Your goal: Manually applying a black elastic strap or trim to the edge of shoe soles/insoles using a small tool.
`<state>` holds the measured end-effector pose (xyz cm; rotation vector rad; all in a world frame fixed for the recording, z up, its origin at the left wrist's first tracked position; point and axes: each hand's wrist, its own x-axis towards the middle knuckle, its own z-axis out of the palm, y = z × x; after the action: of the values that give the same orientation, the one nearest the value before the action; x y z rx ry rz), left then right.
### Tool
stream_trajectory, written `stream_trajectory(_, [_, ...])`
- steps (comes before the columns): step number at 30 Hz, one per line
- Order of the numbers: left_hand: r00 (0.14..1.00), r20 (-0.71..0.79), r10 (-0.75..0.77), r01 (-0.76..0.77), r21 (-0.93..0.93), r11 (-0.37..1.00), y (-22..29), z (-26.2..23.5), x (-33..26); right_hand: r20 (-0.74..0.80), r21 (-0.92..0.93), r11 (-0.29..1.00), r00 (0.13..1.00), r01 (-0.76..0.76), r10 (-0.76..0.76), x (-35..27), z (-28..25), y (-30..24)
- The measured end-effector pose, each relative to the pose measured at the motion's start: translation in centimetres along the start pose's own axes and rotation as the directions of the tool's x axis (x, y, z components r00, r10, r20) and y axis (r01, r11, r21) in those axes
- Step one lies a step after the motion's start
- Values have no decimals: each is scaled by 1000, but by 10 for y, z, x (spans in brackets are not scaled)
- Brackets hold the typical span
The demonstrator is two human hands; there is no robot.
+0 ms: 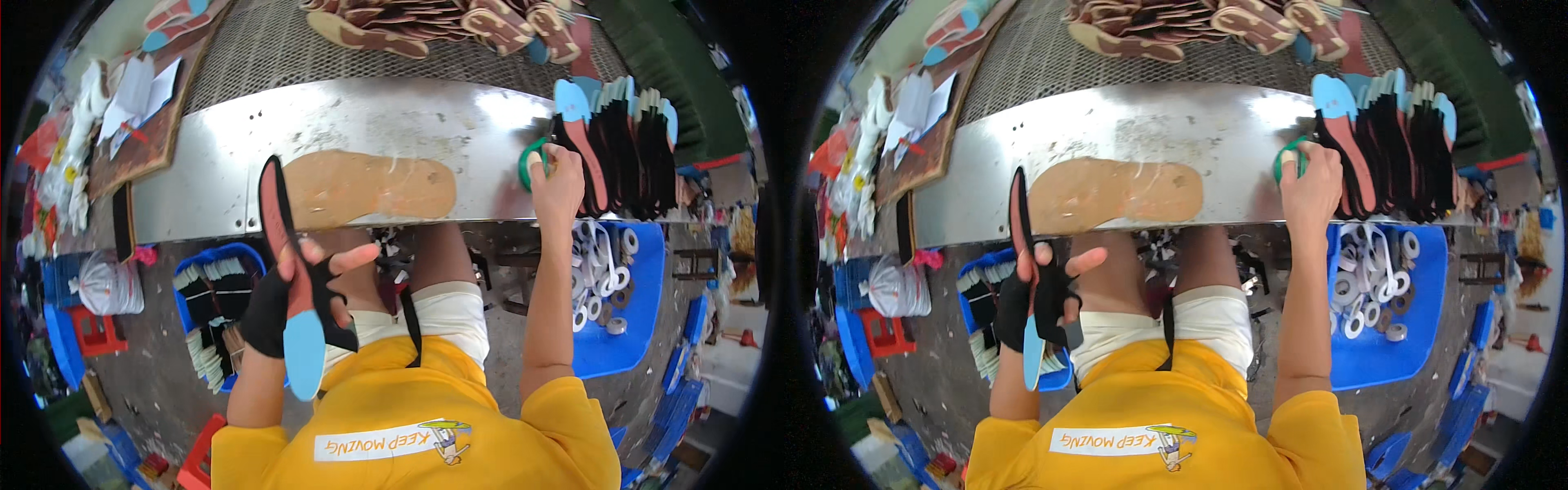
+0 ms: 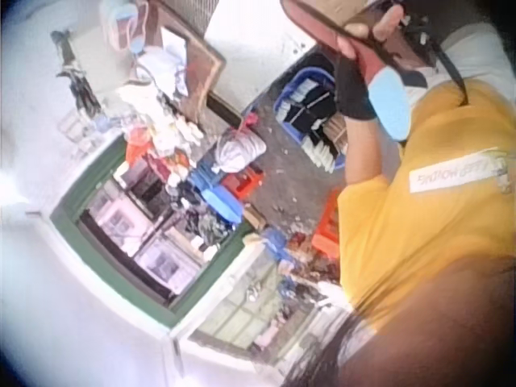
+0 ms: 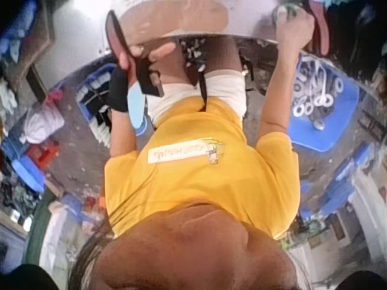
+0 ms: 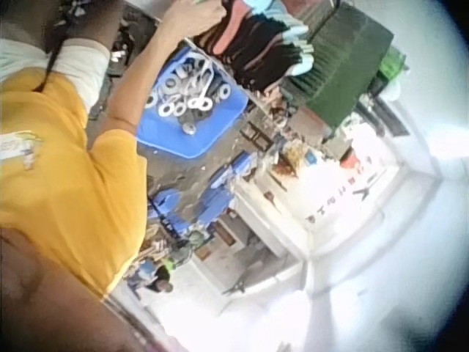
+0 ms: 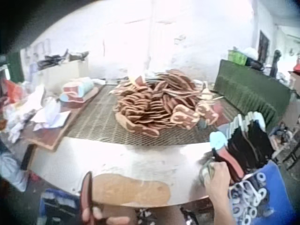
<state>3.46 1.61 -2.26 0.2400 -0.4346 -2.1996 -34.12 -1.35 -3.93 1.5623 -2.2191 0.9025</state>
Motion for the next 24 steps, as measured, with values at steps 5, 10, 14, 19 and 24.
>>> stream_trajectory(5, [984,124,-126,149,-196,969,-6,7,6,209,-213,977,977,11,34,1,14,10])
stream_trajectory(10, [925,-284,254,-158,320,934,-2,-7,13,367,-54,998,930,27,-5,0,-1,7])
stream_trajectory(14, [896,-241,372,-179,571,802,5,7,25,377,60,996,925,-69,41,-5,-9,26])
stream_trajectory(19, [888,-307,344,-110,583,805,17,24,26,740,670,32,662,-742,-120,-55,-24,-82])
stream_trajectory(24, [865,-314,392,-160,567,808,36,25,26,710,390,-235,454,-890,-538,-94,-13,-135])
